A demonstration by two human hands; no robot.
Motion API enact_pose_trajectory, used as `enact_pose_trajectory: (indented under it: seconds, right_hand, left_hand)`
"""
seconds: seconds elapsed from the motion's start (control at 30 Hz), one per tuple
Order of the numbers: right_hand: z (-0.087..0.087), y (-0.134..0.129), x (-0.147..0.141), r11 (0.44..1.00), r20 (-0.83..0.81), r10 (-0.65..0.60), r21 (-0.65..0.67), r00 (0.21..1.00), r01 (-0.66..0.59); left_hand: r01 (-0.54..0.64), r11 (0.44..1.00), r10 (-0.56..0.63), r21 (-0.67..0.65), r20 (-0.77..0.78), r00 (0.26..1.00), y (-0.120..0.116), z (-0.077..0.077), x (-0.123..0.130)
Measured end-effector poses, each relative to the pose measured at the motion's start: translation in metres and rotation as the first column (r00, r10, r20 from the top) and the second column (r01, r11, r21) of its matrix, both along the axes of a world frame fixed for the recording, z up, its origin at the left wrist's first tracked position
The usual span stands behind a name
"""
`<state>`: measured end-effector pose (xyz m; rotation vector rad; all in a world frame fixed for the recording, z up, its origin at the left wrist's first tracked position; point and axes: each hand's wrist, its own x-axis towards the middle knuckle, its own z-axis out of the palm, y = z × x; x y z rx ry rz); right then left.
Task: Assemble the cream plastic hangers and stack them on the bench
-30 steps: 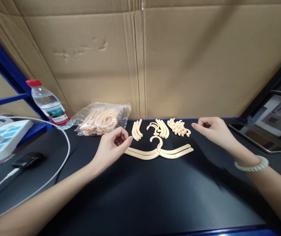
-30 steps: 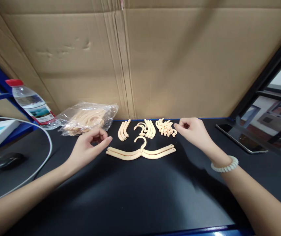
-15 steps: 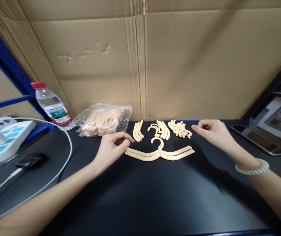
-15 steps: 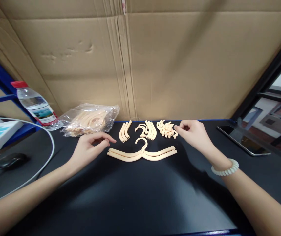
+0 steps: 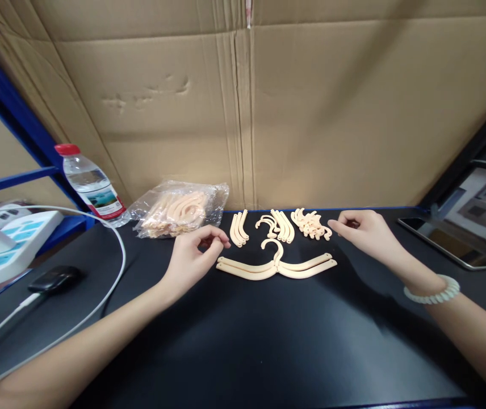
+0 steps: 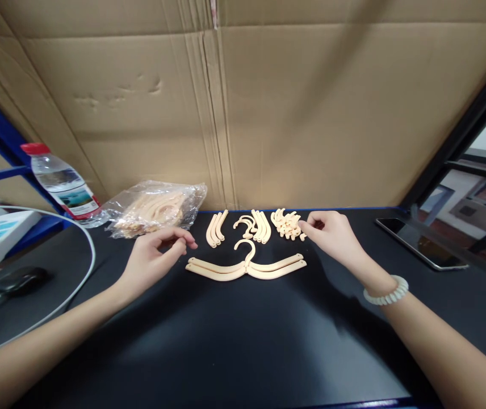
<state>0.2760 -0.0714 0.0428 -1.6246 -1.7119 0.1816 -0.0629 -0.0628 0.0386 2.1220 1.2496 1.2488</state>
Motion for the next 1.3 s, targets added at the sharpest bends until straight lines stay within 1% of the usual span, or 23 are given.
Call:
enact_pose_trajectory:
  seconds: [0.17,0.43,0.57,0.7,0.83,0.93,1.03,1.1,1.2,1.3]
  right_hand:
    - [-0.001,0.0,-0.001,1.0,0.008,-0.006,-0.007,1.0,0.006]
    - [-0.002,0.001,-0.004,0.999,0.018,-0.017,-0.027,1.0,0.018]
    - [-0.003,0.001,-0.004,0.999,0.02,-0.01,-0.034,1.0,0.011]
    - [-0.005,0.001,-0.003,0.999,0.024,0.006,-0.033,1.0,-0.005]
    - [-0.006,0.001,-0.004,0.999,0.022,0.03,-0.016,0.999,-0.03]
    - [-0.006,0.0,-0.004,0.999,0.03,0.046,0.015,0.999,-0.046]
    - [-0.006,0.0,-0.005,0.998,0.032,0.056,0.026,0.998,-0.057]
    - [-0.007,0.001,-0.005,0.998,0.023,0.062,0.017,0.998,-0.063]
    - [-0.009,0.001,-0.007,0.998,0.017,0.055,0.005,0.998,-0.055]
    - [-0.011,0.002,-0.01,0.998,0.019,0.064,0.005,0.998,-0.064]
  left_hand:
    - [0.0,1.0,0.0,0.008,0.004,1.0,0.001,-0.001,-0.001]
    - [0.022,0.998,-0.018,0.056,-0.067,0.998,0.0,-0.001,0.001]
    - [0.016,0.997,-0.011,0.071,-0.059,0.998,0.002,-0.003,-0.001]
    - [0.033,0.996,-0.028,0.083,-0.059,0.998,0.003,-0.004,-0.002]
    - [0.023,0.994,-0.015,0.105,-0.076,0.997,0.002,-0.002,0.0]
    - [-0.008,0.99,0.02,0.138,-0.084,0.996,0.001,-0.001,0.001]
    - [-0.038,0.977,0.066,0.212,-0.127,0.99,0.001,0.0,0.0]
    - [-0.018,0.971,0.061,0.237,-0.175,0.983,0.001,0.0,-0.002]
    - [0.026,0.972,0.03,0.233,-0.234,0.972,0.0,-0.001,-0.004]
    - [0.035,0.977,0.024,0.211,-0.27,0.963,-0.003,0.0,-0.006]
